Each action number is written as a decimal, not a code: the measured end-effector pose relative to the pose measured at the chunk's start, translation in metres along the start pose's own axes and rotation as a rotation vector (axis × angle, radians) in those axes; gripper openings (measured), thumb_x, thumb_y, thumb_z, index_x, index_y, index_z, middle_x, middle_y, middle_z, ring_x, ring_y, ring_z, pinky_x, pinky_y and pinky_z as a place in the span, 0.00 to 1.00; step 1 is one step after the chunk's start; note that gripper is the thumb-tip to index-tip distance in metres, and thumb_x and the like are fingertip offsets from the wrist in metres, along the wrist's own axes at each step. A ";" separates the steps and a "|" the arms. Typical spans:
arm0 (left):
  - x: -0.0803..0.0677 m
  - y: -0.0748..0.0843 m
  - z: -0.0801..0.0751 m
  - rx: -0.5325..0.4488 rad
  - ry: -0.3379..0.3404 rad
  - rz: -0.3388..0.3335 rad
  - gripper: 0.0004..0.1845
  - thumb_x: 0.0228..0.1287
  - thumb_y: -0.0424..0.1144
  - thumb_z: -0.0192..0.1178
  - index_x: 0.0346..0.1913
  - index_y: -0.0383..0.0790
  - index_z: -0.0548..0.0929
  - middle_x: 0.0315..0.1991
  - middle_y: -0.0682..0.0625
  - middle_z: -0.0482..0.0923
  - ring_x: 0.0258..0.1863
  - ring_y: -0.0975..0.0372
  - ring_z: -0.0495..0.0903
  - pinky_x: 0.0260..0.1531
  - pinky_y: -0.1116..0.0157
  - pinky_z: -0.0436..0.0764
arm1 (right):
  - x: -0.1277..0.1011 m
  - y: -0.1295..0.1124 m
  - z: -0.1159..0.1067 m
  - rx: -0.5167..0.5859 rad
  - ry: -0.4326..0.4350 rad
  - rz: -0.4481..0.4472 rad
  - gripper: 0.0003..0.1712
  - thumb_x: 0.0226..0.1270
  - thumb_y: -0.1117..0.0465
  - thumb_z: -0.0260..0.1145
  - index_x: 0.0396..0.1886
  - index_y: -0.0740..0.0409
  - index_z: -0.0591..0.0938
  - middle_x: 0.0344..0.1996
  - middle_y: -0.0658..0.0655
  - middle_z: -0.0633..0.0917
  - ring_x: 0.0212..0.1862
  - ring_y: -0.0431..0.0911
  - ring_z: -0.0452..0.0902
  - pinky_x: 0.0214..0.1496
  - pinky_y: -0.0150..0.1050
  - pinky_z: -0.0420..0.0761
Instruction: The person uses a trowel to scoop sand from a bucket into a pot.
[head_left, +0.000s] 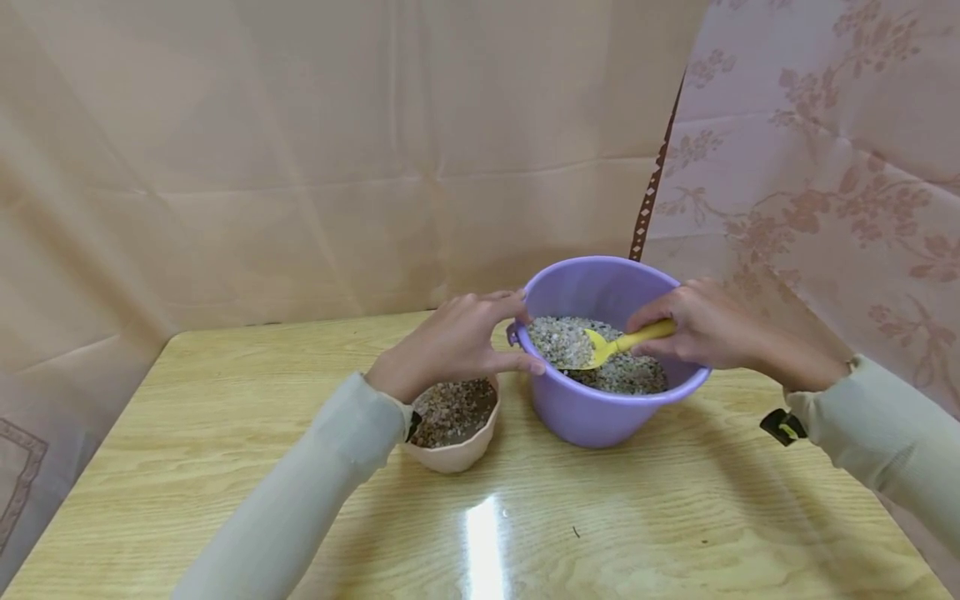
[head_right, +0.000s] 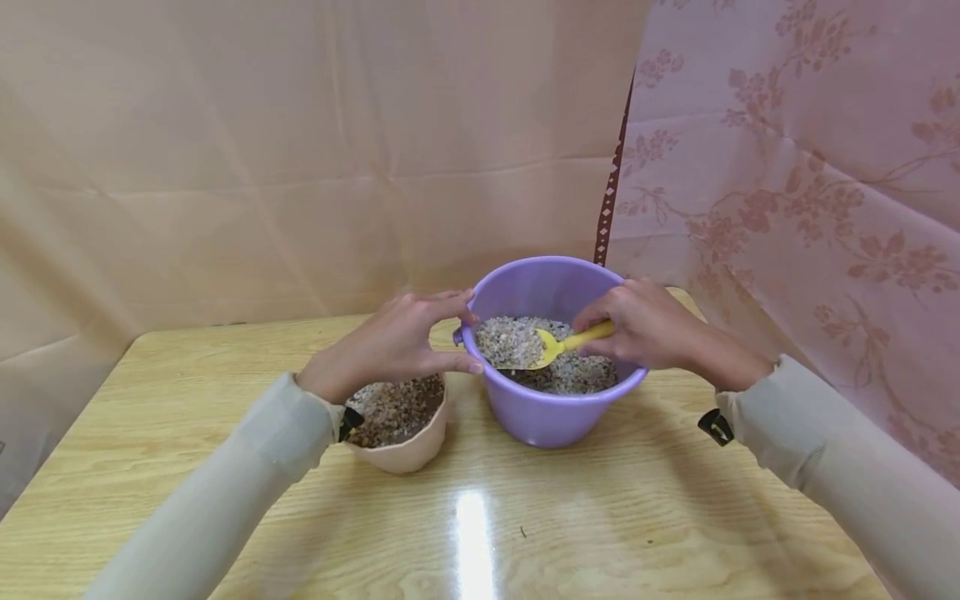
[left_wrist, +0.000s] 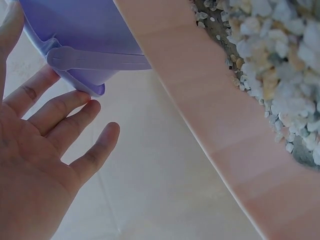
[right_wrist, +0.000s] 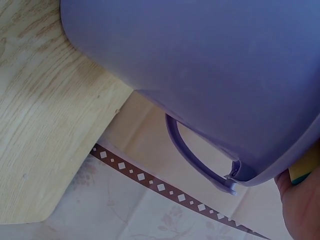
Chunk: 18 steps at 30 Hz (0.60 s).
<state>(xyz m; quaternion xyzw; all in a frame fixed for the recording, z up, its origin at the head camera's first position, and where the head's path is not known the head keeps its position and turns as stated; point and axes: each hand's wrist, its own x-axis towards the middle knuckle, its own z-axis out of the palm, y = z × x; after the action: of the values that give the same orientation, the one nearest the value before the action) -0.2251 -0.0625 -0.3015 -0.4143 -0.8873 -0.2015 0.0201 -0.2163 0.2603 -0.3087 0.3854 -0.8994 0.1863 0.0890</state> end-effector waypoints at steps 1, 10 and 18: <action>0.000 0.000 0.000 0.001 0.000 -0.001 0.31 0.54 0.65 0.69 0.52 0.47 0.82 0.59 0.49 0.81 0.39 0.65 0.81 0.48 0.59 0.78 | 0.000 0.000 0.000 0.000 0.003 -0.003 0.10 0.50 0.60 0.81 0.33 0.46 0.91 0.24 0.36 0.86 0.21 0.27 0.73 0.22 0.29 0.76; -0.002 0.000 -0.002 0.003 -0.004 -0.002 0.31 0.54 0.65 0.68 0.53 0.47 0.82 0.57 0.51 0.82 0.37 0.66 0.80 0.45 0.61 0.78 | -0.001 -0.001 0.000 0.010 0.037 -0.032 0.10 0.50 0.62 0.81 0.32 0.47 0.90 0.23 0.36 0.86 0.20 0.26 0.73 0.21 0.26 0.74; 0.001 0.001 -0.001 0.011 -0.005 -0.007 0.31 0.54 0.65 0.68 0.53 0.47 0.82 0.54 0.53 0.83 0.37 0.66 0.80 0.43 0.62 0.78 | -0.001 0.001 -0.003 0.007 0.052 -0.054 0.11 0.49 0.62 0.81 0.34 0.47 0.90 0.24 0.38 0.87 0.20 0.25 0.74 0.22 0.24 0.75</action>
<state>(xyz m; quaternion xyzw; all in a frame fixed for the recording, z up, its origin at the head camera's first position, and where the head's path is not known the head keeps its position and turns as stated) -0.2248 -0.0616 -0.2996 -0.4117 -0.8899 -0.1956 0.0198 -0.2164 0.2632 -0.3064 0.4047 -0.8854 0.1969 0.1161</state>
